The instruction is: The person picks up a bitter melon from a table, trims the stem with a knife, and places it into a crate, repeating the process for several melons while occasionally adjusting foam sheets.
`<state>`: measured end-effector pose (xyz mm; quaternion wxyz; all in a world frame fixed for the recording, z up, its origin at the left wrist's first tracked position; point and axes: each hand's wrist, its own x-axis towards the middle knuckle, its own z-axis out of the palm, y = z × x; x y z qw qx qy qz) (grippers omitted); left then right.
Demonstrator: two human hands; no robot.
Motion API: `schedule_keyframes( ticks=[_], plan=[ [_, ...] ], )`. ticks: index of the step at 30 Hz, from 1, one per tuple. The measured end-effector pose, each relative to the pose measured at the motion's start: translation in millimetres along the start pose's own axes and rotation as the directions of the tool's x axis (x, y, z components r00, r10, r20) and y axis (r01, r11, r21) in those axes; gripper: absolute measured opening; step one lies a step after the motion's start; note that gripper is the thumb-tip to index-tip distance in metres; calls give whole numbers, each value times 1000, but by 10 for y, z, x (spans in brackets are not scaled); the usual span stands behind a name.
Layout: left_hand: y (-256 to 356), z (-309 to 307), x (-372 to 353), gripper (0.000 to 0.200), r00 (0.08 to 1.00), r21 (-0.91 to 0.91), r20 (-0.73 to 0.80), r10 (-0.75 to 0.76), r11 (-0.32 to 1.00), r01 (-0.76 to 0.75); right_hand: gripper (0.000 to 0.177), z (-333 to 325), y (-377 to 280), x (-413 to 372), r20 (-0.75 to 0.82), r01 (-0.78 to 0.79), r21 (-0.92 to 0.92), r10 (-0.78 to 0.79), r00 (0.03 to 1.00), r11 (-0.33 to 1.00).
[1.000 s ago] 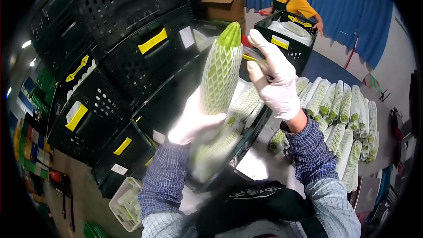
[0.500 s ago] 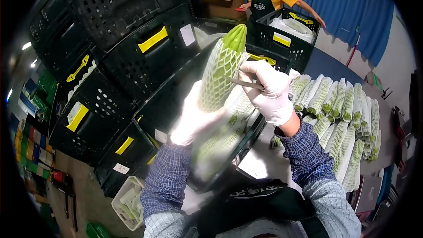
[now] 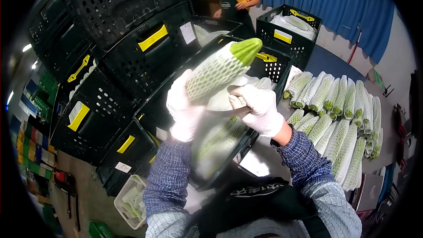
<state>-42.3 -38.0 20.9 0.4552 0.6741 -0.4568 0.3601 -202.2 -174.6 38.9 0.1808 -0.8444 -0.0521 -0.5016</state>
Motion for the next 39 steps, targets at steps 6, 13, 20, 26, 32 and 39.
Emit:
schedule_keyframes(
  ticks=[6, 13, 20, 26, 32, 39],
  plan=[
    [186, -137, 102, 58, 915, -534, 299, -273, 746, 397, 34, 50, -10, -84, 1, -60, 147, 61, 998, 987],
    [465, -359, 84, 78, 737, -770, 593, -324, 41, 637, 56, 106, -200, 138, 67, -241, 599, 252, 965, 764],
    [840, -255, -23, 91, 594, -631, 704, -389, 41, 775, 83, -226, -345, 66, 362, -441, 284, 331, 872, 851],
    [654, -39, -365, 93, 458, -470, 874, -161, -47, 881, 103, -532, -374, -599, 345, -538, 704, 438, 830, 464],
    [890, 84, -140, 80, 646, -601, 759, 80, 470, 647, 84, -1443, -418, -1259, 139, -526, 787, 739, 659, 321],
    [417, 47, -36, 62, 581, -442, 808, -103, 547, 711, 86, -3058, -848, -2238, -259, -915, -83, 879, 402, 394]
  ],
)
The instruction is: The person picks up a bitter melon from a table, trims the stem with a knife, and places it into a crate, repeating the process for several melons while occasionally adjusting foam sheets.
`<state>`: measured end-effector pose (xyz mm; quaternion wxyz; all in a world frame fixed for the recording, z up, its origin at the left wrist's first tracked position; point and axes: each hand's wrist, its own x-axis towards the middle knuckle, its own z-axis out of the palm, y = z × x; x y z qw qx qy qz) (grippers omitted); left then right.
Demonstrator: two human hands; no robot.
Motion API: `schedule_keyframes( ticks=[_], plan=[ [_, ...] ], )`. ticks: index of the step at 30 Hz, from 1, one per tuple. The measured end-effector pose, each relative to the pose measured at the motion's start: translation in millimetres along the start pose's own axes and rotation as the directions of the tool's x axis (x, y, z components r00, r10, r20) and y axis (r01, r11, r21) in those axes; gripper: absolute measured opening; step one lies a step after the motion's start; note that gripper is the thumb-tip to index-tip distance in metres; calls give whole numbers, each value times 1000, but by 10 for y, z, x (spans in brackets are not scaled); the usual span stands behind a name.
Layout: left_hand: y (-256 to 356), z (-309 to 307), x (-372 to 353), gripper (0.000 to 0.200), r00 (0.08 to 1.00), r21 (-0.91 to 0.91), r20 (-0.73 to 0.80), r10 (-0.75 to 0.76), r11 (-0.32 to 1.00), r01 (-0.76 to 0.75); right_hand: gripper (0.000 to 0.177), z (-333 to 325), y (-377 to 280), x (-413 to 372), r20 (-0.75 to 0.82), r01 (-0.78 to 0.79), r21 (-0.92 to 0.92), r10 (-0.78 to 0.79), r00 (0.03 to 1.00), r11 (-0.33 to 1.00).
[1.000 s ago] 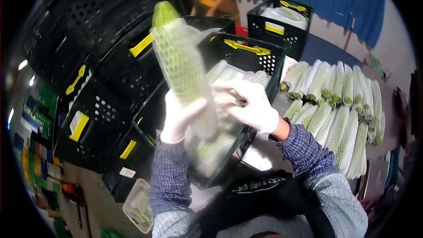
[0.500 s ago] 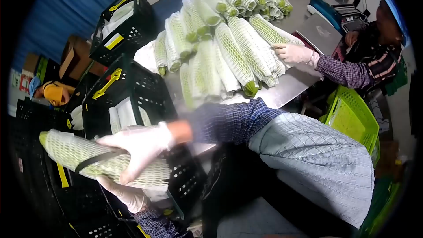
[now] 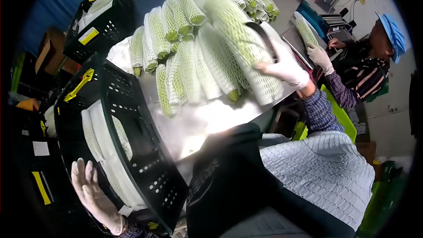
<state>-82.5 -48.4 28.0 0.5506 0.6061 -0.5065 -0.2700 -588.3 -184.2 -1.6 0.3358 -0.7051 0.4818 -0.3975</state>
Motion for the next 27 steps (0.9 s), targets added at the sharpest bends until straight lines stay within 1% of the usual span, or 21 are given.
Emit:
schedule_keyframes(
  ticks=[1, 2, 4, 5, 7, 10, 13, 14, 17, 18, 21, 22, 23, 25, 26, 27],
  plan=[
    [2, 13, -12, 61, 1000, -12, 0, 4, 1000, -4, 86, -194, 371, -96, -71, 9, -174, -22, 997, 985],
    [-20, 6, -3, 59, 1000, 26, -30, 10, 1000, -9, 85, -289, 452, -167, -98, -92, -122, 80, 992, 988],
    [-30, 14, 20, 58, 1000, 19, -27, 1, 1000, 0, 87, -450, 847, -311, -174, -302, 27, 302, 937, 953],
    [-39, 25, 26, 57, 999, 31, -34, -7, 999, 8, 90, -595, 1148, -355, -211, -319, -127, 289, 934, 939],
    [-84, 8, 56, 57, 999, 24, -30, -39, 999, 39, 92, -719, 1389, -359, -224, -381, -189, 338, 914, 905],
    [-137, 10, 100, 56, 997, 22, -34, -64, 998, 65, 92, -755, 1499, -272, -230, -332, -519, 246, 942, 787],
    [-143, -2, 124, 55, 996, 24, -35, -83, 996, 84, 89, -758, 1544, -59, -182, -372, -690, 349, 919, 621],
    [-144, -21, 132, 55, 996, 26, -27, -89, 996, 90, 87, -737, 1530, 4, -183, -399, -746, 413, 892, 533],
    [-75, -21, 106, 54, 993, 32, -36, -109, 993, 110, 86, -750, 1783, 90, -187, -367, -768, 364, 912, 525],
    [-62, -15, 101, 53, 993, 39, -40, -111, 993, 113, 78, -720, 1602, 148, -200, -399, -788, 419, 886, 468],
    [-39, -58, 72, 50, 994, 36, -39, -103, 994, 105, 70, -730, 1568, 141, -182, -321, -819, 316, 931, 476],
    [-23, -62, 71, 49, 994, 40, -44, -103, 994, 105, 61, -693, 1512, 119, -193, -302, -842, 273, 942, 447],
    [-3, -56, 73, 49, 994, 44, -46, -101, 994, 103, 59, -620, 1478, 101, -189, -247, -849, 168, 968, 468],
    [54, -31, 71, 49, 995, 90, -36, -94, 991, 97, 56, -439, 1403, 25, -189, -146, -861, -40, 981, 488],
    [81, -16, 69, 49, 996, 113, -28, -88, 989, 91, 52, -285, 1201, 10, -150, -75, -848, -103, 983, 525],
    [89, -17, 61, 49, 996, 117, -23, -86, 989, 88, 49, -113, 986, -17, -138, -108, -807, -8, 990, 581]
  ],
)
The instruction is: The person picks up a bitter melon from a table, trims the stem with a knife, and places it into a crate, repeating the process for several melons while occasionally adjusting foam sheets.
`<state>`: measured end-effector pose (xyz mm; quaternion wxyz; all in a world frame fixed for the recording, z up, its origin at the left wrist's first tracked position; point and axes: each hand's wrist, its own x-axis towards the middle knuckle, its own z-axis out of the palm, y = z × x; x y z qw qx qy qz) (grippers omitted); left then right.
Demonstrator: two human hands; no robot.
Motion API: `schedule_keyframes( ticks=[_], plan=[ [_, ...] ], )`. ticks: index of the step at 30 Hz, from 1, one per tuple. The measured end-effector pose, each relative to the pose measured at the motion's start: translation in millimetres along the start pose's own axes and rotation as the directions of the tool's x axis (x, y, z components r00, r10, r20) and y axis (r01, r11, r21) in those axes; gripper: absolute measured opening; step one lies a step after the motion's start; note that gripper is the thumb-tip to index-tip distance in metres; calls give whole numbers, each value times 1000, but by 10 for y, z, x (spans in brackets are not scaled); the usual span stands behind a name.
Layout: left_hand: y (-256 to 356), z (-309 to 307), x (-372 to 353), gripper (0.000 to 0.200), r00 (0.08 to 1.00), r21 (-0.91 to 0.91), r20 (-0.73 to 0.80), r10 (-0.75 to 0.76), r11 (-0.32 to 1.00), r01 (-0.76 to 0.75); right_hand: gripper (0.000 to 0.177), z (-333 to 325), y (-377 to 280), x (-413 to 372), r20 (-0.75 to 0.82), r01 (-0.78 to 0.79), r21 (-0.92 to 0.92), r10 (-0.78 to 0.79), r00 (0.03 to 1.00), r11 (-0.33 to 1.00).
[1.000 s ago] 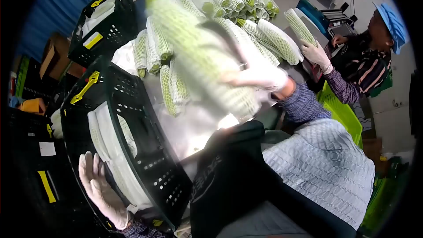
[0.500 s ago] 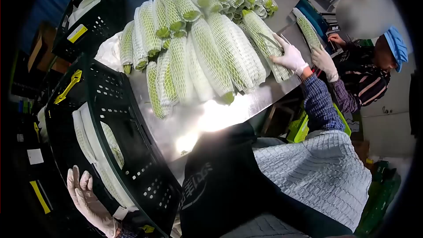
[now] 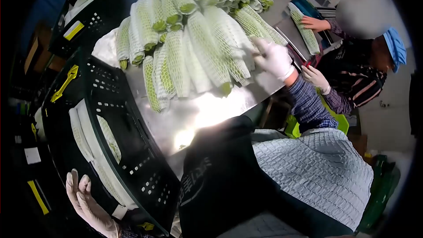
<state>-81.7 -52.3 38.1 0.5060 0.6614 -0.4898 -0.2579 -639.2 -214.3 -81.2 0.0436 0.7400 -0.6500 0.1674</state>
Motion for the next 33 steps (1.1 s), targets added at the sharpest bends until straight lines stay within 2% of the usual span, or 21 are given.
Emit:
schedule_keyframes(
  ticks=[1, 2, 4, 7, 10, 12, 13, 17, 19, 20, 21, 23, 24, 25, 29, 30, 32, 33],
  plan=[
    [3, -5, -7, 49, 1000, 3, 6, 5, 1000, -5, 46, -47, -250, -51, -86, 114, 155, -102, 991, 981],
    [16, 10, -1, 49, 1000, 5, 14, 13, 1000, -13, 41, -68, -485, -90, -48, 134, 263, -125, 991, 956],
    [350, 286, -46, 44, 999, -23, 8, 31, 999, -31, 28, -95, -856, -172, -89, 265, 319, -250, 964, 910],
    [325, 270, -75, 46, 996, -29, 40, 85, 996, -84, 20, 8, -1160, -271, -145, 349, 432, -318, 937, 832],
    [294, 230, -92, 46, 992, -34, 61, 106, 994, -104, 19, 20, -1239, -322, -167, 329, 501, -283, 944, 801],
    [277, 194, -104, 46, 995, -27, 73, 67, 998, -65, 19, 12, -1199, -351, -147, 278, 489, -236, 961, 827],
    [260, 194, -107, 42, 993, -20, 65, 100, 995, -99, 19, 61, -1165, -359, -158, 267, 480, -217, 963, 836],
    [-261, -195, -21, 51, 995, 49, 94, 34, 998, -38, 19, 76, -1155, -450, -162, 251, 503, -195, 967, 827],
    [-2, -56, -101, 37, 968, 273, 180, 176, 936, -221, 18, 105, -1179, -487, -124, 244, 492, -210, 970, 836],
    [82, 22, -113, 31, 942, 367, 235, 242, 875, -316, 16, 132, -1194, -498, -157, 258, 513, -206, 966, 819],
    [93, 86, -101, 23, 946, 315, 195, 260, 897, -311, 15, 87, -1219, -501, -155, 252, 501, -200, 967, 828],
    [207, 244, -116, 22, 999, 106, 3, 47, 993, -47, 14, 132, -1197, -472, -168, 257, 470, -200, 965, 845],
    [268, 302, -106, 22, 994, -13, -70, -80, 997, 79, 14, 163, -1191, -472, -167, 255, 467, -198, 966, 847],
    [167, 210, -75, 22, 978, 267, 109, 179, 942, -202, 14, 186, -1178, -465, -166, 254, 465, -198, 966, 848],
    [42, 121, -88, 25, 952, 257, 159, 261, 920, -295, 12, 232, -1212, -500, -122, 250, 418, -218, 968, 873],
    [34, 92, -82, 25, 945, 304, 190, 268, 899, -316, 11, 225, -1231, -504, -98, 245, 405, -225, 970, 881],
    [35, 48, -77, 26, 930, 393, 247, 273, 848, -354, 9, 304, -1220, -496, -158, 319, 437, -277, 948, 841],
    [19, 38, -77, 26, 931, 314, 244, 272, 886, -341, 9, 311, -1234, -504, -175, 337, 425, -289, 941, 840]
  ],
)
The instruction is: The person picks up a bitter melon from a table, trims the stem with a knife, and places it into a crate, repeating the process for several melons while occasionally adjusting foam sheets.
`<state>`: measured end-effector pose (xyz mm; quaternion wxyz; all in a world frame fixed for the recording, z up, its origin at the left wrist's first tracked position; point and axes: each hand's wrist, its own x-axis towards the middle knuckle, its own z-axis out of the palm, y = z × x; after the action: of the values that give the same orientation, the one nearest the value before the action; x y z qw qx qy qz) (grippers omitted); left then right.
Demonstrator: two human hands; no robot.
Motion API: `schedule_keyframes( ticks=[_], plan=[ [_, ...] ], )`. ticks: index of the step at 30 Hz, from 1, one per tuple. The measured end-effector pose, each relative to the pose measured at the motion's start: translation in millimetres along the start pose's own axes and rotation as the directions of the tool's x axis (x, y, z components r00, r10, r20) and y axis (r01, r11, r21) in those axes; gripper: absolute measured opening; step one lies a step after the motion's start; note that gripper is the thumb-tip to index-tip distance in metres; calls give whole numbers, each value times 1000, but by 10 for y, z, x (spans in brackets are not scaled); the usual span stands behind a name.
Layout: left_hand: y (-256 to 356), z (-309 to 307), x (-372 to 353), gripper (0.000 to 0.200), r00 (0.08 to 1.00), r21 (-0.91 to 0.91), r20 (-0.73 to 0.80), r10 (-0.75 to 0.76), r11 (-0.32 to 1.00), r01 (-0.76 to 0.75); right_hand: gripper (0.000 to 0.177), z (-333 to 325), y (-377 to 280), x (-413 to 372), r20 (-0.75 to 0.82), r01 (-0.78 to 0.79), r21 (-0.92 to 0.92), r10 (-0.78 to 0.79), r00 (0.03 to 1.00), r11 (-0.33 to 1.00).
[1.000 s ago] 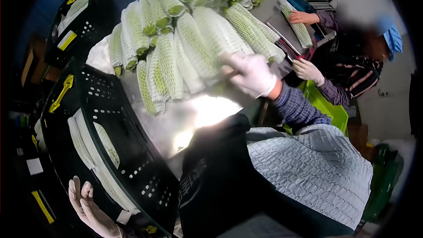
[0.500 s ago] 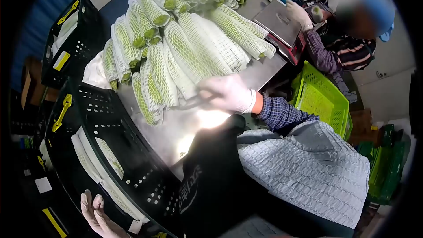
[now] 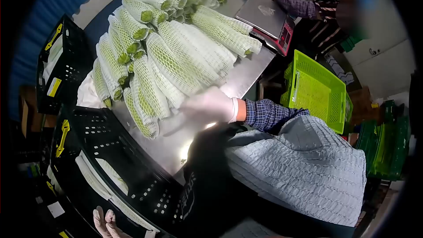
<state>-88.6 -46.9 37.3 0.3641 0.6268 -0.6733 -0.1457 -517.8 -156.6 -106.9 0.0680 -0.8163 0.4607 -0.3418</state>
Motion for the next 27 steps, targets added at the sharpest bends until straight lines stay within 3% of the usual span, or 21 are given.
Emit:
schedule_keyframes(
  ticks=[1, 2, 4, 5, 6, 7, 8, 9, 10, 11, 12, 13, 17, 18, 19, 21, 23, 25, 27],
  plan=[
    [-26, 2, -16, 27, 1000, -87, -2, -5, 996, 5, 9, 11, -28, -7, -9, 20, -8, -20, 1000, 1000],
    [-53, 3, -53, 28, 1000, -170, -12, -15, 985, 13, 11, -1, -76, -25, 127, -54, -20, 57, 990, 998],
    [-210, 51, 20, 40, 984, -299, 25, -179, 937, 178, 18, 60, -5, -128, 60, -49, 201, 38, 997, 978],
    [-237, 3, -23, 49, 960, -345, 3, -280, 901, 264, 28, 123, 10, -123, 101, -76, 282, 49, 994, 957],
    [127, 152, 92, 49, 920, -355, -47, -388, 868, 348, 38, 155, -18, -99, 142, -108, 358, 61, 988, 927],
    [208, 164, 158, 48, 896, -299, -96, -434, 871, 390, 40, 43, -62, -15, 375, -225, 263, 116, 920, 938],
    [114, 118, 172, 47, 929, -272, -118, -352, 911, 311, 41, -27, -174, 129, 372, -281, 404, 124, 920, 871],
    [86, 42, 190, 45, 910, -355, -112, -399, 872, 338, 39, -161, -399, 346, 403, -282, 323, 138, 905, 903],
    [58, -63, 231, 39, 887, -388, -114, -447, 842, 375, 43, -95, -367, 375, 405, -280, 395, 108, 908, 875],
    [-79, -171, 131, 41, 911, -361, -108, -397, 870, 336, 53, -57, -321, 319, 456, -299, 389, 100, 884, 872],
    [-184, -230, 148, 41, 892, -368, -136, -432, 858, 359, 58, -129, -333, 410, 576, -368, 290, 146, 804, 883],
    [-331, -282, 222, 40, 883, -387, -136, -450, 844, 371, 55, -99, -334, 515, 539, -298, 326, 83, 838, 897],
    [-730, -446, 181, 39, 795, -382, -131, -593, 770, 511, 52, -34, -321, 648, 548, -106, 384, -134, 826, 917],
    [-911, -499, 43, 37, 772, -369, -104, -627, 745, 556, 55, -38, -616, 671, 621, -161, 403, -140, 771, 901],
    [-1011, -470, 51, 36, 742, -346, -76, -666, 715, 607, 61, 19, -621, 663, 679, -318, 476, -113, 725, 820],
    [-1254, -337, 59, 32, 721, -283, 2, -693, 691, 665, 64, 164, -712, 739, 594, -152, 586, -294, 749, 796],
    [-1599, -188, 115, 34, 716, -135, 108, -690, 703, 698, 58, 192, -786, 862, 730, -214, 466, -237, 641, 858],
    [-1930, -25, 216, 43, 724, 95, 56, -687, 726, 681, 54, 310, -798, 863, 689, -164, 486, -261, 676, 859],
    [-2002, 67, 422, 68, 744, 247, -44, -666, 715, 654, 50, 401, -785, 867, 669, -127, 498, -286, 686, 858]
  ],
)
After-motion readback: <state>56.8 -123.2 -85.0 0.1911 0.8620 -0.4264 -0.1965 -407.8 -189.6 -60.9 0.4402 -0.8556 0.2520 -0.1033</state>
